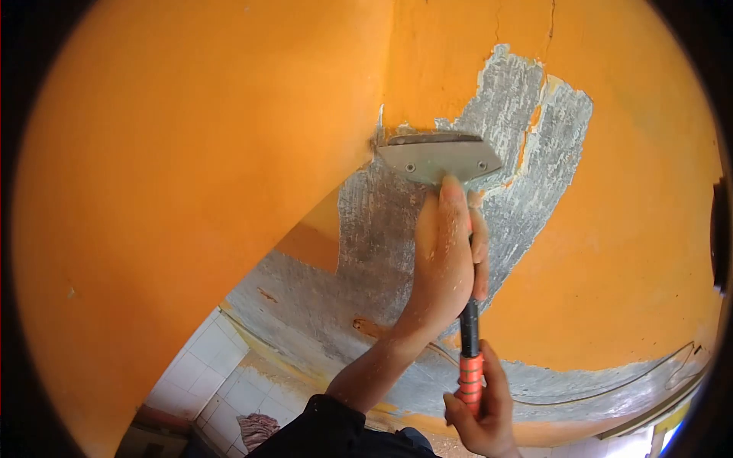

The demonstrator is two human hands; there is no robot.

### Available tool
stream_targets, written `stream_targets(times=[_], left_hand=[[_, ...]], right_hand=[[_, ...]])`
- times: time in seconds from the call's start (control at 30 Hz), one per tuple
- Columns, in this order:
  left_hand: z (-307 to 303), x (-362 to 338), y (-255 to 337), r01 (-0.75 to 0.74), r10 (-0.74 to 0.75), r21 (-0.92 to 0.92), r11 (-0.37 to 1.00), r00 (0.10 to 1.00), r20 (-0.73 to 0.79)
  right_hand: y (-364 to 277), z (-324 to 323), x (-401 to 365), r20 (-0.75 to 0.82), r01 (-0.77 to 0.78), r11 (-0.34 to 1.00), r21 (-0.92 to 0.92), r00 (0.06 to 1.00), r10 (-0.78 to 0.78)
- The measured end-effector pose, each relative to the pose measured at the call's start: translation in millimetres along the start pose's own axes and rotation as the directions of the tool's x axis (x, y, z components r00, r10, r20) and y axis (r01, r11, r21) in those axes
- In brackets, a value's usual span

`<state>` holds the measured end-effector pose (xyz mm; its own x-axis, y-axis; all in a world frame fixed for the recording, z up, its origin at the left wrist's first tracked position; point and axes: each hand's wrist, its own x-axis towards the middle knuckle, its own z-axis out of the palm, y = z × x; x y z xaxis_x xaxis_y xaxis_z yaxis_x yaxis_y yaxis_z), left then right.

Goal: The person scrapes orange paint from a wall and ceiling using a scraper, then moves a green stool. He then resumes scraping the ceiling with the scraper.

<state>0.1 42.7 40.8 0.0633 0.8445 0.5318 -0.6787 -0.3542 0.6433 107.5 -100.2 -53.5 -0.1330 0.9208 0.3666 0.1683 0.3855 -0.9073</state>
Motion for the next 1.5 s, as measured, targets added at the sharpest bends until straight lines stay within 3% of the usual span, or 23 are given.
stream_targets(times=[0.07,0.1,0.17,0.2,0.27,0.3,0.37,0.4,0.43,0.57,0.63,0.77,0.83,0.87,0.93,0.97,1.07,1.1,1.17,1.27,1.33,1.4,1.5], left_hand=[[-2,-12,4,-0.017,0.018,0.080,0.997,1.000,-0.017],[1,-17,8,-0.067,0.073,0.143,0.987,0.997,-0.038],[3,-24,6,-0.161,0.167,0.174,0.971,0.986,-0.021],[6,-25,5,-0.168,0.175,0.178,0.970,0.984,-0.027],[12,-27,2,-0.256,0.255,0.244,0.935,0.966,0.035],[12,-28,1,-0.259,0.262,0.248,0.934,0.965,0.022],[10,-26,1,-0.115,0.099,0.231,0.966,0.992,0.078],[11,-26,1,-0.123,0.111,0.239,0.963,0.992,0.063],[12,-27,0,-0.121,0.113,0.218,0.968,0.992,0.051],[19,-24,-7,-0.116,0.112,0.216,0.969,0.993,0.028],[24,-22,-6,-0.097,0.100,0.173,0.980,0.995,-0.005],[28,-24,-5,-0.050,0.051,0.031,0.998,0.998,-0.024],[28,-29,-9,-0.045,0.045,-0.009,0.999,0.999,-0.013],[27,-29,-11,-0.038,0.038,-0.048,0.998,0.999,0.002],[24,-23,-7,-0.069,0.071,-0.102,0.992,0.997,0.014],[22,-22,-6,-0.079,0.084,-0.152,0.985,0.996,0.024],[25,-27,-7,-0.050,0.054,-0.145,0.988,0.998,0.018],[24,-29,-7,-0.050,0.055,-0.154,0.987,0.998,0.026],[23,-29,-8,0.014,0.038,-0.362,0.932,0.990,0.134],[23,-26,4,0.078,-0.006,-0.453,0.888,0.987,0.158],[26,-28,8,0.101,-0.021,-0.460,0.882,0.984,0.175],[26,-27,10,0.128,-0.034,-0.467,0.875,0.978,0.205],[22,-24,15,0.124,-0.026,-0.449,0.885,0.976,0.217]], right_hand=[[30,10,1,-0.112,0.210,0.977,-0.043,0.971,-0.213],[33,8,0,-0.108,0.209,0.977,-0.040,0.971,-0.212],[33,4,4,0.082,0.138,0.973,0.185,0.984,-0.155],[31,4,8,0.093,0.139,0.972,0.188,0.983,-0.158],[28,9,11,0.151,0.043,0.859,0.510,0.979,-0.139],[35,9,16,0.176,0.075,0.856,0.512,0.966,-0.190],[27,3,17,0.198,0.006,0.828,0.560,0.970,-0.141],[24,2,18,0.205,-0.052,0.791,0.610,0.974,-0.093],[36,2,14,0.173,-0.014,0.718,0.696,0.974,-0.148],[29,-12,18,0.262,-0.090,0.764,0.639,0.959,-0.105],[32,-13,20,0.248,-0.146,0.600,0.787,0.965,-0.090],[17,-17,13,0.255,-0.135,0.661,0.738,0.963,-0.087],[8,-20,9,0.241,-0.209,0.678,0.705,0.969,0.049],[10,-19,12,0.244,-0.206,0.684,0.700,0.969,0.042],[16,-12,17,0.149,0.117,0.870,0.479,0.966,-0.212],[16,-13,21,0.158,0.179,0.914,0.363,0.955,-0.250],[-4,-13,9,0.115,0.032,0.872,0.489,0.988,-0.101],[0,-14,9,0.110,0.089,0.878,0.470,0.981,-0.158],[-10,-9,5,0.102,0.067,0.892,0.447,0.987,-0.126],[-26,-3,4,0.078,0.019,0.899,0.437,0.995,-0.059],[-38,-1,1,0.075,-0.036,0.832,0.554,0.997,-0.007],[-39,9,4,0.059,0.043,0.849,0.527,0.994,-0.087],[-53,15,-4,0.040,-0.069,0.896,0.439,0.998,0.057]])
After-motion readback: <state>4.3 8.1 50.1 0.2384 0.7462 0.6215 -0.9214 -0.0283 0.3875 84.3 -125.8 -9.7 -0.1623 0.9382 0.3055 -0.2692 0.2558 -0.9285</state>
